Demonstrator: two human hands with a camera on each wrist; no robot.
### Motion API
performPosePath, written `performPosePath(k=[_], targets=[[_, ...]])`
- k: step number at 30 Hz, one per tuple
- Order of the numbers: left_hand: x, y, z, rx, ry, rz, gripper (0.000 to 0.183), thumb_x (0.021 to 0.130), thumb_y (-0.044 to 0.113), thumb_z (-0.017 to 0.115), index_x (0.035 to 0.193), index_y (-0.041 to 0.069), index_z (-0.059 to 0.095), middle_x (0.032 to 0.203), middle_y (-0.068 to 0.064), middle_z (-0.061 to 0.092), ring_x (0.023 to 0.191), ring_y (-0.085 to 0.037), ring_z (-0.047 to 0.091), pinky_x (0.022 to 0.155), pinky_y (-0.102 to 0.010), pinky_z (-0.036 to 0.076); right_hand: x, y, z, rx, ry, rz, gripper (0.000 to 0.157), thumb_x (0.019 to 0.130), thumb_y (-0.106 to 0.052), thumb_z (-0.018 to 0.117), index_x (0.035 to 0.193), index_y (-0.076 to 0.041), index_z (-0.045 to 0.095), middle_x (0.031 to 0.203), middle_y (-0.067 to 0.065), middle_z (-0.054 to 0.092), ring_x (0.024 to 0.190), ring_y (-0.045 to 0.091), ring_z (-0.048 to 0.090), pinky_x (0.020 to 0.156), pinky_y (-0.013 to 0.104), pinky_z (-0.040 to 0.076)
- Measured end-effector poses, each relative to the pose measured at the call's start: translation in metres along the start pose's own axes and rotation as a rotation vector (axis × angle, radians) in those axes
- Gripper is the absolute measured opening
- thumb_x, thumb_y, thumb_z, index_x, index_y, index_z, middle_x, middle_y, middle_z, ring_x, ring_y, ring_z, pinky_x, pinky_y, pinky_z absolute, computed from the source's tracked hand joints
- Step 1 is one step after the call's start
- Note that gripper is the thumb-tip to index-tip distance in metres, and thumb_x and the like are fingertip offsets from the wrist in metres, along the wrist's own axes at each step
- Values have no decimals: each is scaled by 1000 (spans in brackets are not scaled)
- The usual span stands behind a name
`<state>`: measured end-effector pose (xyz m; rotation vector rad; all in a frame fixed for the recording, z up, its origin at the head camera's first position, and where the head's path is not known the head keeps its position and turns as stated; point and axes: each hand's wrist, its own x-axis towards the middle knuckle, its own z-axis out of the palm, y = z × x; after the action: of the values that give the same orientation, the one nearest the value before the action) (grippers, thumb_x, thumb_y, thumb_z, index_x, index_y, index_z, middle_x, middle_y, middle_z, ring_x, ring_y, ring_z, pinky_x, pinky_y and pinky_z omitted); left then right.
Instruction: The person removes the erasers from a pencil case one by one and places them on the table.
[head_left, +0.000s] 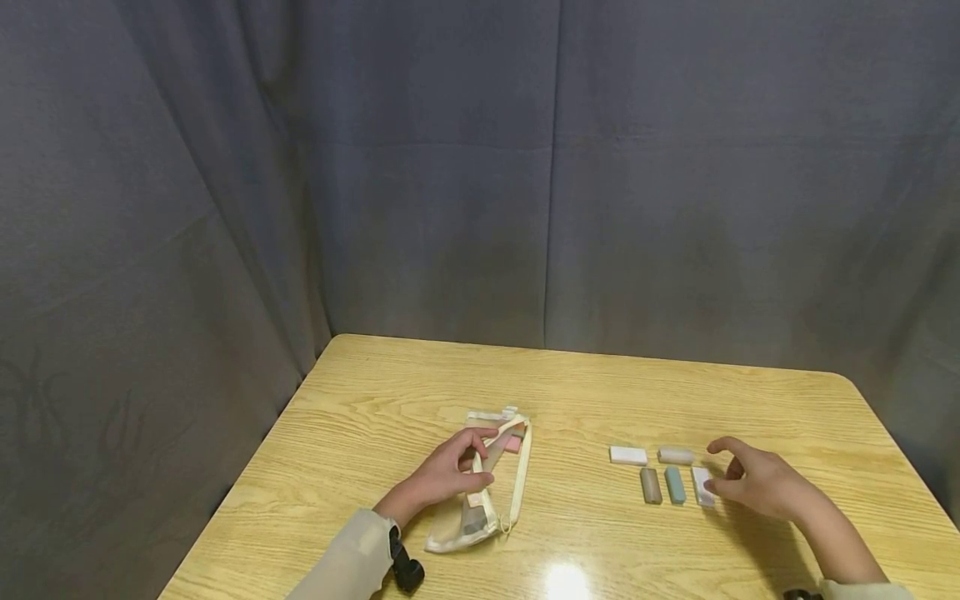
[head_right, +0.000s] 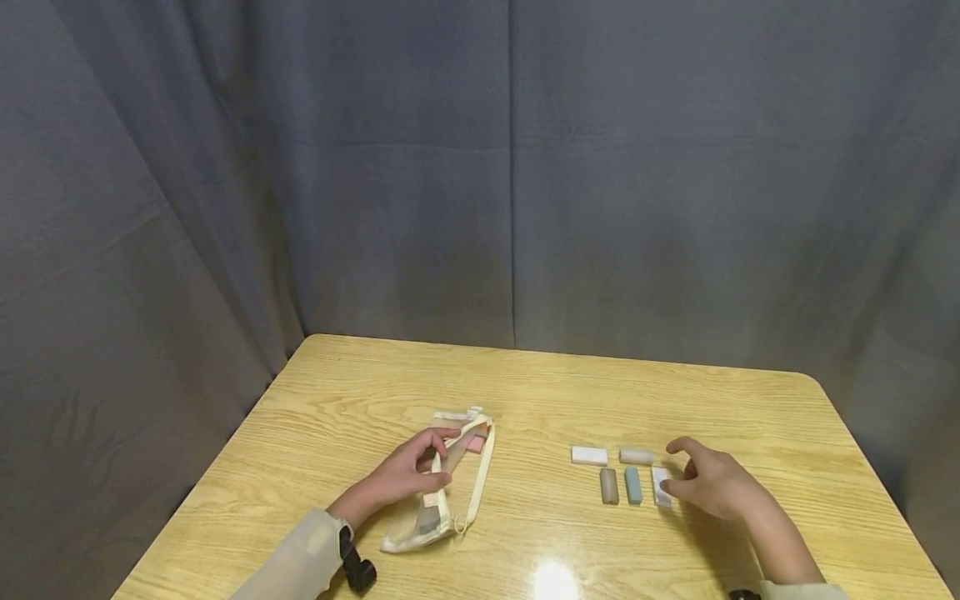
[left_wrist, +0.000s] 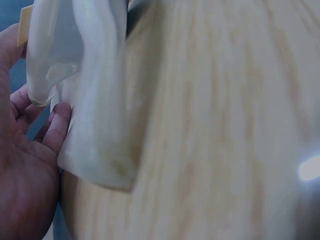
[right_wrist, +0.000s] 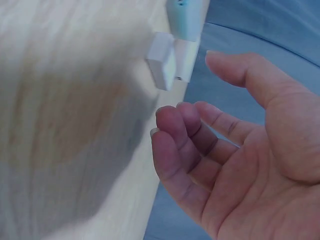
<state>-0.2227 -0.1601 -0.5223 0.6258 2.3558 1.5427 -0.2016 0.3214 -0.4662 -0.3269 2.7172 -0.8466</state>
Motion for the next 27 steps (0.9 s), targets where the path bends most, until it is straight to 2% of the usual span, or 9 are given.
performPosePath(k=[4, 7, 12, 15, 18, 20, 22, 25, 27], targets=[[1, 0, 0, -4, 2, 0, 24, 91, 15, 73, 106, 11, 55, 154, 0, 45, 133, -27, 49, 102, -43, 42, 0, -8, -3, -10, 15, -5, 60, 94, -28, 72, 138, 5, 46, 89, 4, 57, 74, 19, 50, 61, 33, 42], [2, -2, 0, -24, -4, 0, 24, 92, 15, 72, 107, 10, 54, 155, 0, 44, 131, -26, 52, 103, -43, 43, 0, -16, -5, -13, 19, -11, 61, 94, -28, 72, 138, 5, 46, 88, 4, 57, 73, 19, 50, 62, 34, 43], [1, -3, 0, -43, -13, 5, 24, 94, 18, 70, 106, 8, 52, 156, -2, 43, 138, -30, 48, 109, -50, 40, 2, -29, -5, -1, 24, -32, 61, 94, -27, 72, 139, 4, 46, 87, 4, 58, 72, 19, 50, 61, 34, 42], [2, -3, 0, -43, -12, 1, 25, 94, 18, 71, 107, 8, 53, 156, -1, 43, 136, -26, 50, 107, -45, 42, 5, -35, -3, 18, 22, -44, 60, 94, -27, 73, 139, 3, 46, 87, 4, 58, 71, 19, 51, 60, 34, 42], [2, -3, 0, -19, -10, -10, 25, 93, 18, 72, 106, 9, 53, 155, 2, 44, 104, -17, 58, 90, -31, 46, 7, -41, -1, 32, 18, -53, 60, 93, -26, 73, 139, 3, 47, 88, 4, 58, 71, 20, 51, 60, 34, 42], [2, -2, 0, -1, -9, -14, 25, 93, 18, 72, 106, 9, 53, 155, 4, 45, 82, -16, 48, 77, -26, 42, 9, -46, 0, 42, 12, -61, 61, 93, -26, 73, 140, 3, 47, 88, 5, 57, 70, 20, 51, 60, 35, 42], [2, -1, 0, 16, -8, -12, 25, 93, 17, 72, 105, 9, 53, 155, 4, 45, 80, -18, 43, 72, -26, 37, 11, -51, 2, 52, 9, -72, 61, 93, -25, 73, 140, 3, 47, 88, 5, 57, 69, 20, 51, 59, 34, 43], [1, 0, 0, 18, -2, -16, 24, 92, 18, 72, 104, 10, 53, 154, 5, 45, 103, -17, 52, 78, -27, 39, 15, -58, 5, 69, 3, -91, 60, 93, -22, 73, 141, 3, 47, 88, 5, 57, 69, 19, 51, 58, 33, 43], [1, 0, 0, 15, 0, -20, 24, 91, 18, 73, 104, 10, 53, 155, 6, 45, 104, -18, 51, 79, -28, 40, 17, -63, 7, 77, 2, -108, 58, 94, -20, 72, 141, 3, 47, 88, 5, 57, 70, 19, 51, 59, 33, 44]])
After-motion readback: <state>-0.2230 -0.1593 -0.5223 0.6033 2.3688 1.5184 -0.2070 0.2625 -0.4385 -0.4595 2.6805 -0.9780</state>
